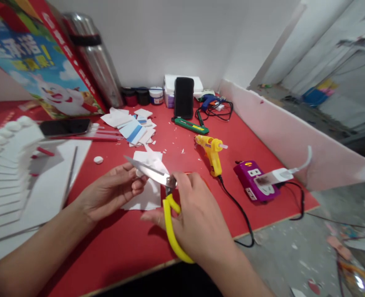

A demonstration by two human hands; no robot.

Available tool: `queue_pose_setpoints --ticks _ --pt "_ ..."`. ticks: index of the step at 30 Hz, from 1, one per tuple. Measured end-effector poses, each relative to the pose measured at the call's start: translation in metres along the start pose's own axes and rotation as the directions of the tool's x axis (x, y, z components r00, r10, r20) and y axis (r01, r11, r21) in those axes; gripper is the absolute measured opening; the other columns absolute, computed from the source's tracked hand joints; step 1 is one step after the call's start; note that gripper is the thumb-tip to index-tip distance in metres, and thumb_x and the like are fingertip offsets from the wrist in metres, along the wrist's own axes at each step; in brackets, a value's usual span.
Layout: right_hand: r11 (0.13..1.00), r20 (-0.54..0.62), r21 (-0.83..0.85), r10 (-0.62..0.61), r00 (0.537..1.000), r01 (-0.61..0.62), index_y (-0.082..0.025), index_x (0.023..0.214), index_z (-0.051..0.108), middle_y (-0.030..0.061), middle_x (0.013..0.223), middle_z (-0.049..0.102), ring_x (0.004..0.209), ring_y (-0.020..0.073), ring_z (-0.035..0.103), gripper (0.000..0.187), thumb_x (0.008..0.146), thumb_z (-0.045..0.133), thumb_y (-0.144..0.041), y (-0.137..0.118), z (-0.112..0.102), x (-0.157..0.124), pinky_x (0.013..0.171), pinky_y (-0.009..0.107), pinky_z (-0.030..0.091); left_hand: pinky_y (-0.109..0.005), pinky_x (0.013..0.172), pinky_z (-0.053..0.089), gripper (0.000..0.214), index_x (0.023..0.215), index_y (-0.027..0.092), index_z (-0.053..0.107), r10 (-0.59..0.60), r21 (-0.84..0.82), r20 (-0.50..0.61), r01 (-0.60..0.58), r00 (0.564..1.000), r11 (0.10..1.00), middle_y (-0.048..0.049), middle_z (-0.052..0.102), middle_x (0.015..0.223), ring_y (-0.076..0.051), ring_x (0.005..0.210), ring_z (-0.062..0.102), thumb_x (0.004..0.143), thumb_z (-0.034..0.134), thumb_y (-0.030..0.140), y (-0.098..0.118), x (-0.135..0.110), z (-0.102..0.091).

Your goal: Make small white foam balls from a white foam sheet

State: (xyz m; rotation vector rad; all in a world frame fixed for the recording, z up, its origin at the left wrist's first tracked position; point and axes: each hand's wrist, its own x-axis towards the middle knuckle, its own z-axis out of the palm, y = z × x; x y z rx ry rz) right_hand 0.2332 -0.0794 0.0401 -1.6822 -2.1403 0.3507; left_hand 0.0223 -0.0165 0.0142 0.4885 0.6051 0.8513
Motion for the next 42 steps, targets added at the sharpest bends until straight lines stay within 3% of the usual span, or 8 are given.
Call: queue_pose_setpoints --ticks 7,14,22,29,32,35,42 --pt "0.993 0.013 -0.080 -0.085 0.996 0.086 -0.011 0.118 0.056 0.0148 0.100 0.056 0.085 0.0292 0.060 0.077 0.078 0.059 -0.078 -0.007 0.006 0.005 0.073 0.044 0.053 -0.016 0.060 0.054 0.013 0.081 0.011 0.074 -0.001 -0.019 0.031 0.002 1.000 1.000 -0.0029 0.067 0.064 -0.009 0.057 0.063 0.073 0.083 0.014 -0.002 -0.001 0.004" --pt "0.982 -0.026 -0.123 -0.150 0.988 0.145 -0.012 0.115 0.059 0.0101 0.089 0.058 0.072 0.0244 0.060 0.072 0.082 0.057 -0.076 -0.006 0.008 0.007 0.064 0.036 0.050 -0.016 0.055 0.051 0.016 0.082 0.011 0.074 -0.012 -0.022 0.025 0.013 1.000 1.000 -0.0021 0.066 0.061 -0.008 0.053 0.059 0.069 0.083 0.010 0.002 -0.001 0.006" --pt "0.951 -0.131 -0.234 -0.237 0.963 0.202 -0.012 0.106 0.063 0.0079 0.078 0.060 0.060 0.0218 0.061 0.065 0.088 0.049 -0.073 -0.001 0.012 0.003 0.055 0.031 0.045 -0.016 0.053 0.048 0.009 0.076 0.011 0.072 -0.021 0.003 0.010 0.021 1.000 1.000 -0.0020 0.062 0.060 -0.007 0.051 0.055 0.076 0.080 0.013 0.000 -0.002 0.004" --pt "0.981 -0.073 -0.140 -0.144 0.987 0.133 -0.014 0.103 0.063 0.0064 0.074 0.063 0.058 0.0204 0.063 0.059 0.092 0.047 -0.070 0.000 0.015 -0.002 0.053 0.029 0.044 -0.015 0.052 0.044 0.003 0.085 0.010 0.070 -0.018 -0.018 0.021 0.018 1.000 1.000 -0.0037 0.063 0.070 -0.005 0.053 0.050 0.084 0.072 0.011 -0.003 0.001 0.000" --pt "0.998 -0.065 -0.043 -0.039 0.997 0.037 -0.016 0.106 0.060 0.0054 0.077 0.067 0.063 0.0201 0.067 0.057 0.090 0.051 -0.070 0.003 0.009 -0.001 0.057 0.028 0.047 -0.015 0.053 0.045 0.003 0.088 0.011 0.069 -0.036 -0.024 -0.001 0.036 0.999 0.999 -0.0057 0.065 0.074 -0.005 0.054 0.051 0.087 0.067 0.009 -0.001 0.001 0.002" --pt "0.996 -0.085 -0.060 0.054 0.995 -0.059 -0.017 0.107 0.058 0.0059 0.077 0.068 0.064 0.0213 0.066 0.060 0.087 0.052 -0.074 0.010 0.001 0.003 0.056 0.029 0.047 -0.017 0.057 0.049 0.007 0.089 0.012 0.070 -0.038 -0.018 -0.017 0.037 0.999 0.999 -0.0073 0.068 0.077 -0.007 0.058 0.056 0.083 0.070 0.009 0.002 0.000 0.004" --pt "0.998 -0.136 -0.056 -0.009 0.991 0.001 -0.016 0.120 0.053 0.0133 0.099 0.066 0.081 0.0251 0.066 0.073 0.082 0.054 -0.078 0.023 -0.007 0.004 0.069 0.036 0.053 -0.016 0.067 0.056 0.022 0.093 0.011 0.077 -0.025 0.013 -0.079 0.026 0.997 1.000 -0.0077 0.074 0.083 -0.009 0.066 0.067 0.072 0.082 0.008 0.004 -0.002 0.004"
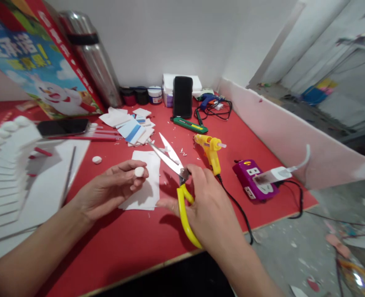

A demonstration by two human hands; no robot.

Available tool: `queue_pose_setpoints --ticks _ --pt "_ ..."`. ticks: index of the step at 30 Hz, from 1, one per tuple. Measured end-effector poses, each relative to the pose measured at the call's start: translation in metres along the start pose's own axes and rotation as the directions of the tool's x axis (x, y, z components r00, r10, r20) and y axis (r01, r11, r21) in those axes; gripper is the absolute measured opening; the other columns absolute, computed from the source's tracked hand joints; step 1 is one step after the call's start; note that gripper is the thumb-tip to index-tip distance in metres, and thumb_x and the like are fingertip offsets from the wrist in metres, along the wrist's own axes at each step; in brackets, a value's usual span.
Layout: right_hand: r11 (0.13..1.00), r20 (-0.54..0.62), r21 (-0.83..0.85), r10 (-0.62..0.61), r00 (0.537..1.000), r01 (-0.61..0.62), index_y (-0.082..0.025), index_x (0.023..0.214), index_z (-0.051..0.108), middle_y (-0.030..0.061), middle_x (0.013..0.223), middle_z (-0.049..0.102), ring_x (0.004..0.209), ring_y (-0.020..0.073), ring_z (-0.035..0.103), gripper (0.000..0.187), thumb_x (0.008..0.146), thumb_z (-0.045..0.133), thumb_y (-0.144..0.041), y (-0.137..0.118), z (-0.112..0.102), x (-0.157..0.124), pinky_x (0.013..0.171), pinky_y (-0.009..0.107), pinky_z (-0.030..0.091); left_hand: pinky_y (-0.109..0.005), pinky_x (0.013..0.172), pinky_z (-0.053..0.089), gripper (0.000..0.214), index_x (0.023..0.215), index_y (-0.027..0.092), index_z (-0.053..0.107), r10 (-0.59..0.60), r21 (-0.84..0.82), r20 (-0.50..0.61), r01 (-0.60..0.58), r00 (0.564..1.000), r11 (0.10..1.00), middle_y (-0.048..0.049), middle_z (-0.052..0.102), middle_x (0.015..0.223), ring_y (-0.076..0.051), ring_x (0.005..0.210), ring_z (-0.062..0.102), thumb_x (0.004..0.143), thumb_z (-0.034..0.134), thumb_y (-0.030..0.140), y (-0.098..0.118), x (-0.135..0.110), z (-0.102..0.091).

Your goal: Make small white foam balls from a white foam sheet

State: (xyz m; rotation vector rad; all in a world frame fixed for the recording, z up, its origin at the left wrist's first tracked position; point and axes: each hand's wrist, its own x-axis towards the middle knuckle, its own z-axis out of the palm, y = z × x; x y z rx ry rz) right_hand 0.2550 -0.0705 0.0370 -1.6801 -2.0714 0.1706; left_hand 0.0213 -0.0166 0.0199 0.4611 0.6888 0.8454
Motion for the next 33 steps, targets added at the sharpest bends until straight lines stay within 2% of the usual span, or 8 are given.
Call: queue_pose_setpoints --ticks 8,10,14,20,26,33 --pt "0.983 0.065 -0.012 -0.184 0.981 0.186 -0.010 0.127 0.052 0.0147 0.100 0.055 0.087 0.0269 0.057 0.086 0.074 0.066 -0.076 -0.013 0.008 -0.001 0.074 0.039 0.053 -0.018 0.068 0.058 0.024 0.084 0.012 0.077 0.004 -0.008 -0.070 -0.004 0.998 1.000 -0.0064 0.077 0.078 -0.013 0.068 0.072 0.063 0.089 0.010 -0.004 0.001 0.002" --pt "0.984 0.095 -0.015 -0.177 0.980 0.179 -0.009 0.128 0.053 0.0145 0.101 0.054 0.088 0.0272 0.055 0.088 0.073 0.068 -0.075 -0.014 0.012 -0.001 0.076 0.041 0.052 -0.019 0.069 0.059 0.023 0.081 0.013 0.076 0.021 -0.005 -0.086 -0.021 0.996 1.000 -0.0057 0.077 0.079 -0.013 0.069 0.073 0.063 0.089 0.010 -0.005 0.002 0.002" --pt "0.989 0.114 -0.005 -0.144 0.983 0.145 -0.009 0.128 0.054 0.0140 0.100 0.054 0.086 0.0264 0.054 0.088 0.073 0.068 -0.075 -0.014 0.017 0.000 0.076 0.041 0.051 -0.020 0.072 0.059 0.021 0.082 0.012 0.075 0.079 0.044 -0.047 -0.077 0.996 0.996 -0.0052 0.077 0.081 -0.014 0.072 0.073 0.066 0.089 0.013 -0.006 0.003 0.000" --pt "0.990 0.105 0.017 -0.141 0.984 0.140 -0.009 0.119 0.058 0.0132 0.097 0.055 0.083 0.0259 0.055 0.083 0.074 0.064 -0.078 -0.017 0.017 0.001 0.072 0.039 0.051 -0.018 0.071 0.058 0.027 0.080 0.014 0.074 0.126 0.094 -0.085 -0.118 0.988 0.989 -0.0021 0.077 0.079 -0.012 0.069 0.072 0.060 0.091 0.010 -0.007 0.002 0.002" --pt "0.990 0.113 -0.054 -0.120 0.986 0.127 -0.010 0.122 0.059 0.0139 0.095 0.056 0.080 0.0264 0.056 0.086 0.074 0.058 -0.082 -0.019 0.019 -0.001 0.069 0.039 0.051 -0.022 0.071 0.058 0.023 0.077 0.016 0.074 0.197 0.134 -0.110 -0.182 0.974 0.974 -0.0006 0.076 0.073 -0.013 0.067 0.072 0.062 0.091 0.010 -0.009 0.000 0.005" --pt "0.983 0.097 -0.133 -0.116 0.989 0.128 -0.013 0.116 0.063 0.0117 0.089 0.057 0.076 0.0256 0.058 0.077 0.079 0.054 -0.080 -0.019 0.025 0.001 0.066 0.035 0.048 -0.028 0.078 0.059 0.019 0.076 0.016 0.076 0.246 0.164 -0.101 -0.228 0.964 0.960 -0.0030 0.077 0.076 -0.017 0.074 0.073 0.065 0.090 0.015 -0.010 0.001 0.006"
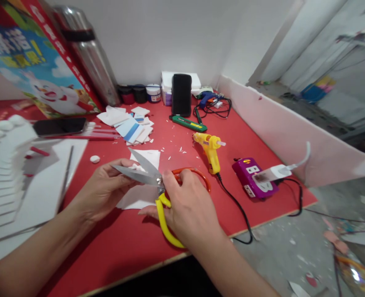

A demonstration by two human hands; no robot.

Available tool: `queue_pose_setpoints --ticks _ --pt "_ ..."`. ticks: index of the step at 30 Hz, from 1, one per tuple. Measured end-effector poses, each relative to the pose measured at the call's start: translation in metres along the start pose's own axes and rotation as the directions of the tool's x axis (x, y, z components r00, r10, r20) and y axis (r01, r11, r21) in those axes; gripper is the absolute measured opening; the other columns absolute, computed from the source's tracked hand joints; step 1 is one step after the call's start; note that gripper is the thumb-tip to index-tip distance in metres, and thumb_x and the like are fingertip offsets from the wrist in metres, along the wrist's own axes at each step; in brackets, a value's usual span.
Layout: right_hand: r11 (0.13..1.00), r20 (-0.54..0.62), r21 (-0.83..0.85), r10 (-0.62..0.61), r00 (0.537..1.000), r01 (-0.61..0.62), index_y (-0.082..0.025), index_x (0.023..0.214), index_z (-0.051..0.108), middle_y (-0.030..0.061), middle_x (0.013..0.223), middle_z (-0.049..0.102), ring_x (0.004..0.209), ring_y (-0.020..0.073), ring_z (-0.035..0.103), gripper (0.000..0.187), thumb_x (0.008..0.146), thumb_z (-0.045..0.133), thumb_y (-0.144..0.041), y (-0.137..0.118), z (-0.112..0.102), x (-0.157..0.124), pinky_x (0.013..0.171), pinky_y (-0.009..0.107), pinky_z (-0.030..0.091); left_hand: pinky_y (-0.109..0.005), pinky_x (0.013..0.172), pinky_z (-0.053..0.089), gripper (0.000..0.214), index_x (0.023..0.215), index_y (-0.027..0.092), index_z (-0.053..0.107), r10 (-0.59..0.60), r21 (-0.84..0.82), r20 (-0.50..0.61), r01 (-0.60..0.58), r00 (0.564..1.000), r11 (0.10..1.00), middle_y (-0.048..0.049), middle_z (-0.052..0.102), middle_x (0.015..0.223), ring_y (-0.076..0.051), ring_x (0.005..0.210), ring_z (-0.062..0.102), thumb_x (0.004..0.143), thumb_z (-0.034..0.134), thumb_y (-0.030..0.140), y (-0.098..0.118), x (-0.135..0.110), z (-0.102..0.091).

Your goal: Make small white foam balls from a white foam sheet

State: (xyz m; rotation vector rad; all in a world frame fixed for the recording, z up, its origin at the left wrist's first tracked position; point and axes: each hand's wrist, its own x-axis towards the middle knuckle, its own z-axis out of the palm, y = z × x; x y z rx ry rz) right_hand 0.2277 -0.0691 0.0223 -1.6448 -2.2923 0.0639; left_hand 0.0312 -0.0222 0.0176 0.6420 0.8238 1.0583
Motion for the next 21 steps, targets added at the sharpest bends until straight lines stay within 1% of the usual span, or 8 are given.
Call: queue_pose_setpoints --ticks 3,7,9,12,13,15,18,21 --pt "0.999 -0.031 -0.049 -0.013 0.999 0.011 -0.013 0.114 0.064 0.0123 0.088 0.059 0.074 0.0262 0.061 0.076 0.080 0.053 -0.080 0.001 0.002 0.000 0.064 0.034 0.047 -0.027 0.077 0.059 0.019 0.077 0.014 0.077 -0.009 -0.009 0.001 0.009 1.000 1.000 -0.0040 0.077 0.078 -0.017 0.076 0.073 0.065 0.091 0.017 -0.001 0.000 0.000" --pt "0.998 -0.053 -0.068 -0.012 0.999 0.008 -0.014 0.110 0.064 0.0099 0.081 0.062 0.065 0.0230 0.061 0.069 0.085 0.050 -0.077 0.000 0.003 -0.002 0.057 0.029 0.041 -0.023 0.075 0.059 0.018 0.081 0.012 0.077 -0.044 -0.011 -0.005 0.044 0.999 0.999 -0.0047 0.077 0.081 -0.014 0.075 0.072 0.067 0.088 0.011 -0.001 0.001 -0.001" --pt "1.000 -0.046 0.012 0.012 0.999 -0.011 -0.015 0.106 0.063 0.0078 0.077 0.063 0.062 0.0204 0.061 0.064 0.087 0.051 -0.074 -0.001 0.000 -0.003 0.056 0.028 0.040 -0.022 0.074 0.059 0.018 0.082 0.012 0.076 -0.068 -0.020 0.004 0.068 0.998 0.997 -0.0047 0.077 0.079 -0.013 0.072 0.072 0.068 0.087 0.010 0.000 0.001 -0.001" --pt "0.971 -0.008 0.207 0.128 0.992 -0.123 -0.018 0.101 0.060 0.0037 0.074 0.065 0.060 0.0177 0.061 0.056 0.086 0.056 -0.072 0.001 -0.008 -0.002 0.056 0.026 0.042 -0.021 0.070 0.059 0.019 0.087 0.014 0.076 -0.087 -0.029 0.028 0.088 0.996 0.996 -0.0040 0.076 0.078 -0.012 0.068 0.071 0.071 0.086 0.012 0.001 0.001 -0.003" --pt "0.956 0.001 0.243 0.172 0.985 -0.167 -0.019 0.101 0.060 0.0025 0.072 0.065 0.059 0.0174 0.061 0.056 0.085 0.058 -0.073 0.003 -0.011 -0.001 0.055 0.026 0.042 -0.020 0.070 0.059 0.019 0.089 0.014 0.076 -0.083 -0.030 0.035 0.084 0.996 0.996 -0.0039 0.075 0.078 -0.012 0.067 0.071 0.072 0.085 0.011 0.002 0.001 -0.004" --pt "0.940 0.008 0.249 0.239 0.971 -0.233 -0.020 0.103 0.058 0.0021 0.072 0.064 0.059 0.0180 0.060 0.057 0.083 0.059 -0.074 0.009 -0.016 0.000 0.054 0.026 0.042 -0.019 0.069 0.059 0.021 0.092 0.015 0.077 -0.077 -0.031 0.037 0.078 0.996 0.996 -0.0038 0.075 0.082 -0.011 0.069 0.071 0.073 0.084 0.010 0.003 0.001 -0.004" --pt "0.943 -0.015 0.225 0.253 0.967 -0.243 -0.019 0.109 0.057 0.0055 0.081 0.065 0.066 0.0204 0.061 0.063 0.081 0.059 -0.076 0.018 -0.020 0.000 0.058 0.029 0.045 -0.020 0.073 0.059 0.020 0.090 0.014 0.077 -0.097 -0.055 0.041 0.099 0.994 0.994 -0.0038 0.075 0.083 -0.012 0.072 0.072 0.072 0.084 0.009 0.003 0.001 -0.005" --pt "0.949 -0.012 0.254 0.194 0.981 -0.184 -0.019 0.119 0.054 0.0095 0.098 0.064 0.080 0.0228 0.063 0.071 0.078 0.062 -0.076 0.019 -0.018 -0.003 0.068 0.032 0.050 -0.020 0.075 0.060 0.017 0.088 0.015 0.077 -0.121 -0.079 0.064 0.126 0.991 0.989 -0.0043 0.076 0.082 -0.012 0.073 0.073 0.074 0.083 0.010 0.002 0.001 -0.004"
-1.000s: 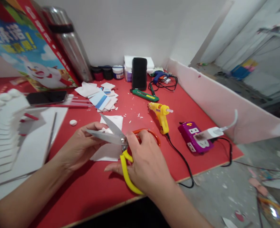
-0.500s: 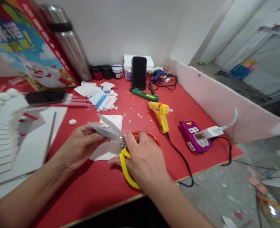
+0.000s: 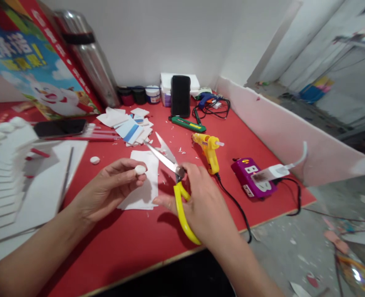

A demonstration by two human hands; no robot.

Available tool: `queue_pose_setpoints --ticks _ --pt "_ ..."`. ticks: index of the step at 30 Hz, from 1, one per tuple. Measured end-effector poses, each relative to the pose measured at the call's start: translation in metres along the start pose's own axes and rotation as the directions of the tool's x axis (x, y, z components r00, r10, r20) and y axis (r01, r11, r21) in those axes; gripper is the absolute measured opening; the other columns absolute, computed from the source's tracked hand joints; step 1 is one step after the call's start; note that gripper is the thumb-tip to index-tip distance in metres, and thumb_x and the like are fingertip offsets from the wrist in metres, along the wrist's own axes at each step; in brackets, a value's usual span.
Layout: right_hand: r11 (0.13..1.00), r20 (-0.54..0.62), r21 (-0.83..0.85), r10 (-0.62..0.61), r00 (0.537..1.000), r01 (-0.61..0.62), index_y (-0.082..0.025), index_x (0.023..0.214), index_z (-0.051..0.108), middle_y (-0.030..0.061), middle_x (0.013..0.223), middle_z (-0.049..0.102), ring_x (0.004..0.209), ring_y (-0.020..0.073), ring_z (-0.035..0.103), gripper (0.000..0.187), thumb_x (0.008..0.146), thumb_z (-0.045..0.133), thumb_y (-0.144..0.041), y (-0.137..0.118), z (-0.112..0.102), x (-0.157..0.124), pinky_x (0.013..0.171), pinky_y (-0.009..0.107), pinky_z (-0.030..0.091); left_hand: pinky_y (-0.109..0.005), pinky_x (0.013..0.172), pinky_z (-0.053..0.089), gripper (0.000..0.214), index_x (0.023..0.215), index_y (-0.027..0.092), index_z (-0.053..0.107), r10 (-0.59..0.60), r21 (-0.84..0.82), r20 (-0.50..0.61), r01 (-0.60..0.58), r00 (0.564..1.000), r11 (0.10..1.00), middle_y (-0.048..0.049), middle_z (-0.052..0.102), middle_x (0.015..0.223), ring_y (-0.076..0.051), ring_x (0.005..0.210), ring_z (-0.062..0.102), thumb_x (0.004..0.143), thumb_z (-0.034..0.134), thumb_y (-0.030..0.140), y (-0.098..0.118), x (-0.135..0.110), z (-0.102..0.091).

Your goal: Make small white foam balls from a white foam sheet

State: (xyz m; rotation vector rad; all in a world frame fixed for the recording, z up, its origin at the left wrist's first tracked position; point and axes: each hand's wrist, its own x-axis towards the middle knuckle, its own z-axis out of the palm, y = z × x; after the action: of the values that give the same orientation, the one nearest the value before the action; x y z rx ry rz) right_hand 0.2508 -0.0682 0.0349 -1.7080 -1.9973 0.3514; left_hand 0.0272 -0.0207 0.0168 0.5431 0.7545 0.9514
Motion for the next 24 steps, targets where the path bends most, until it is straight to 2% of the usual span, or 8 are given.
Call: queue_pose_setpoints --ticks 4,9,13,18,24 --pt "0.996 0.084 0.019 -0.090 0.992 0.088 -0.016 0.124 0.053 0.0114 0.104 0.058 0.089 0.0247 0.060 0.083 0.069 0.070 -0.076 -0.009 0.007 -0.004 0.078 0.037 0.053 -0.019 0.072 0.059 0.017 0.083 0.015 0.077 -0.001 -0.032 0.012 0.002 1.000 0.999 -0.0041 0.076 0.077 -0.012 0.070 0.072 0.070 0.086 0.011 0.000 0.000 0.002" --pt "0.992 0.105 -0.037 -0.119 0.987 0.124 -0.010 0.123 0.056 0.0133 0.101 0.054 0.087 0.0268 0.056 0.088 0.068 0.069 -0.078 -0.019 0.013 -0.001 0.078 0.042 0.053 -0.021 0.069 0.059 0.025 0.082 0.013 0.076 -0.031 -0.031 -0.034 0.030 0.999 0.999 -0.0047 0.077 0.077 -0.014 0.069 0.071 0.062 0.091 0.015 0.002 0.000 0.005" --pt "0.987 0.119 -0.081 -0.126 0.985 0.136 -0.010 0.122 0.058 0.0132 0.099 0.054 0.086 0.0274 0.056 0.088 0.069 0.066 -0.080 -0.020 0.014 0.001 0.076 0.042 0.052 -0.021 0.069 0.058 0.024 0.080 0.014 0.075 -0.002 -0.026 -0.036 0.001 0.999 1.000 -0.0044 0.077 0.078 -0.014 0.071 0.071 0.063 0.091 0.015 0.001 -0.001 0.006" --pt "0.978 0.092 -0.142 -0.141 0.986 0.153 -0.013 0.119 0.059 0.0107 0.093 0.055 0.077 0.0250 0.057 0.085 0.070 0.061 -0.082 -0.017 0.018 -0.001 0.067 0.036 0.050 -0.019 0.070 0.059 0.018 0.079 0.014 0.077 0.037 -0.024 -0.010 -0.037 0.999 0.999 -0.0025 0.077 0.076 -0.012 0.069 0.071 0.066 0.090 0.015 0.000 -0.002 0.005" --pt "0.961 0.019 -0.189 -0.203 0.979 0.203 -0.014 0.111 0.062 0.0085 0.085 0.057 0.068 0.0228 0.058 0.075 0.079 0.052 -0.081 -0.013 0.023 -0.003 0.061 0.032 0.045 -0.019 0.072 0.060 0.015 0.080 0.013 0.079 0.062 -0.007 -0.008 -0.062 0.998 0.998 -0.0030 0.077 0.076 -0.012 0.070 0.073 0.068 0.088 0.014 -0.001 -0.001 0.001"
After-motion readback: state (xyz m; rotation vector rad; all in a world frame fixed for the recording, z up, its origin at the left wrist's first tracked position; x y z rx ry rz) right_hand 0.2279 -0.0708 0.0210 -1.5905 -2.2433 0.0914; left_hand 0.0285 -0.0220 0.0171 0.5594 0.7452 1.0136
